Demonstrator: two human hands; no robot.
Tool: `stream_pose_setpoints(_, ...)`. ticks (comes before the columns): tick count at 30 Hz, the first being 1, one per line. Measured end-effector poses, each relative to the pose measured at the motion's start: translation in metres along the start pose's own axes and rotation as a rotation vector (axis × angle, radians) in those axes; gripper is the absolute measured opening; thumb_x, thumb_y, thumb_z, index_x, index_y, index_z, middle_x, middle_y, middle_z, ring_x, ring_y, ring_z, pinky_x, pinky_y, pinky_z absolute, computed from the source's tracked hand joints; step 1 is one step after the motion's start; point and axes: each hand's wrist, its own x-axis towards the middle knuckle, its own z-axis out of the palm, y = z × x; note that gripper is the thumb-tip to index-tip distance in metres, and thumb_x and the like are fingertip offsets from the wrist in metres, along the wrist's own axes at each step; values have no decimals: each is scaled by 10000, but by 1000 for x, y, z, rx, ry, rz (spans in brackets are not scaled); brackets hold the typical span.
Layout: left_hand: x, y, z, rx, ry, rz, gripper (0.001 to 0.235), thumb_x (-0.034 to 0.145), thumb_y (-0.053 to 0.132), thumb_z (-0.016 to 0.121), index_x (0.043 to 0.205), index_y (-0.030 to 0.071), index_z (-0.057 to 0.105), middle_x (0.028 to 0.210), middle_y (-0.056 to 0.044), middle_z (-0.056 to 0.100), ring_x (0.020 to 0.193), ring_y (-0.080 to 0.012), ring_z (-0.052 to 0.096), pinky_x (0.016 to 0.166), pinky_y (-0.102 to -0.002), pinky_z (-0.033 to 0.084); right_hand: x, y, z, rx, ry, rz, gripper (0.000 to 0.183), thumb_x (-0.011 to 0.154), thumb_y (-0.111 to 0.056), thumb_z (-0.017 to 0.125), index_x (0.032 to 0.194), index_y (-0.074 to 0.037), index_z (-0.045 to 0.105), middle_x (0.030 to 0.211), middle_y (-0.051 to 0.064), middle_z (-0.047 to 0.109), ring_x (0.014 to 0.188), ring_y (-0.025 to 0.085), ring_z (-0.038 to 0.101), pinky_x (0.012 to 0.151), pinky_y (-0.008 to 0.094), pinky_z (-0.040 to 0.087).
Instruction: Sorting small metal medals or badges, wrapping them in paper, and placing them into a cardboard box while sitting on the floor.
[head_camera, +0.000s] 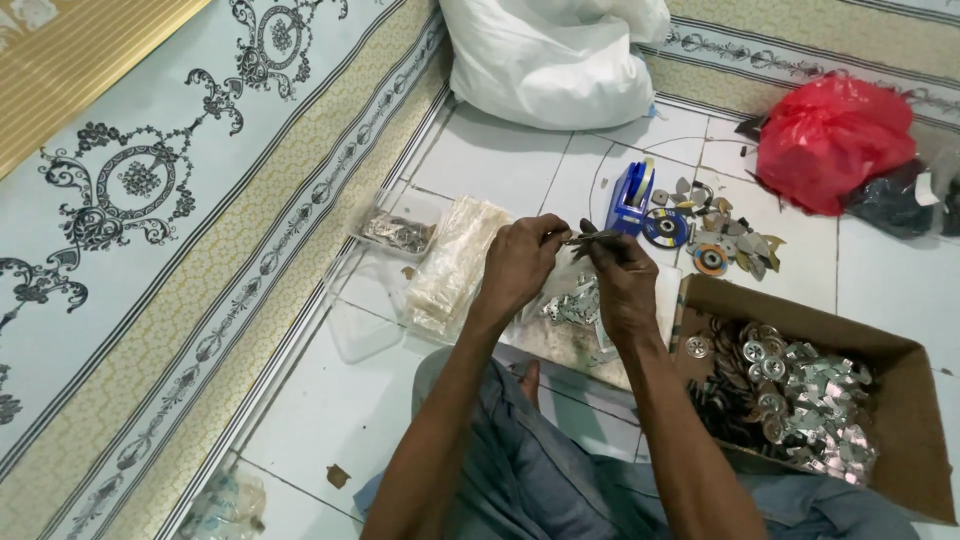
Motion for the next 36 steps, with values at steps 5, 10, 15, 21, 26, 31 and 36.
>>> stream_pose_setpoints(5, 7, -10, -3, 4, -25, 28, 213, 947, 149, 614, 1095, 154, 767, 970, -155, 787, 989, -439, 731, 851, -556, 577, 4, -18, -13, -236, -145, 63, 139, 881, 32, 783, 981, -45, 725, 1052, 141, 755, 1144, 239, 695, 1008, 452, 552)
stream_pose_setpoints(10, 9, -5, -5, 11, -90, 29, 207, 929, 138, 620, 1076, 117, 764, 957, -195, 779, 996, -489, 714, 845, -587, 562, 12, -44, -24, -506, -296, 93, 128, 875, -2, 810, 987, -39, 759, 1001, 164, 769, 1082, 228, 708, 982, 466, 550)
stream_pose_setpoints(15, 16, -2, -1, 148, -169, 56, 216, 923, 94, 609, 1059, 104, 776, 949, -197, 785, 982, -479, 727, 844, -569, 573, 16, -66, -19, -734, -423, 42, 136, 895, -13, 792, 1023, -56, 794, 948, 167, 780, 1095, 250, 711, 988, 496, 544)
stream_pose_setpoints(21, 26, -19, 8, 173, -253, 45, 222, 902, 105, 614, 1036, 147, 786, 948, -136, 798, 1006, -451, 730, 875, -568, 570, 11, -93, -9, -1026, -530, -36, 136, 902, -85, 774, 1035, -71, 797, 932, 197, 791, 997, 393, 745, 915, 501, 552)
stream_pose_setpoints(26, 24, -5, 7, 169, -229, 32, 217, 909, 134, 629, 1056, 153, 788, 941, -124, 798, 996, -423, 742, 864, -555, 577, 15, -80, -10, -1111, -410, -14, 266, 873, -119, 784, 1138, -131, 759, 972, 142, 785, 1011, 358, 734, 903, 487, 569)
stream_pose_setpoints(31, 28, -11, 15, 170, -211, 22, 213, 917, 179, 625, 1053, 166, 789, 902, -121, 792, 979, -419, 746, 853, -549, 585, 7, -83, -7, -1132, -380, -48, 210, 939, -145, 743, 1147, -116, 753, 947, 168, 778, 965, 370, 740, 873, 480, 581)
stream_pose_setpoints(36, 21, -3, 8, 122, -185, 19, 201, 920, 186, 638, 1046, 133, 785, 917, -172, 787, 996, -453, 732, 871, -571, 574, 4, -84, -7, -1071, -330, -52, 219, 949, -111, 740, 1166, -128, 764, 917, 152, 782, 958, 336, 747, 844, 454, 596)
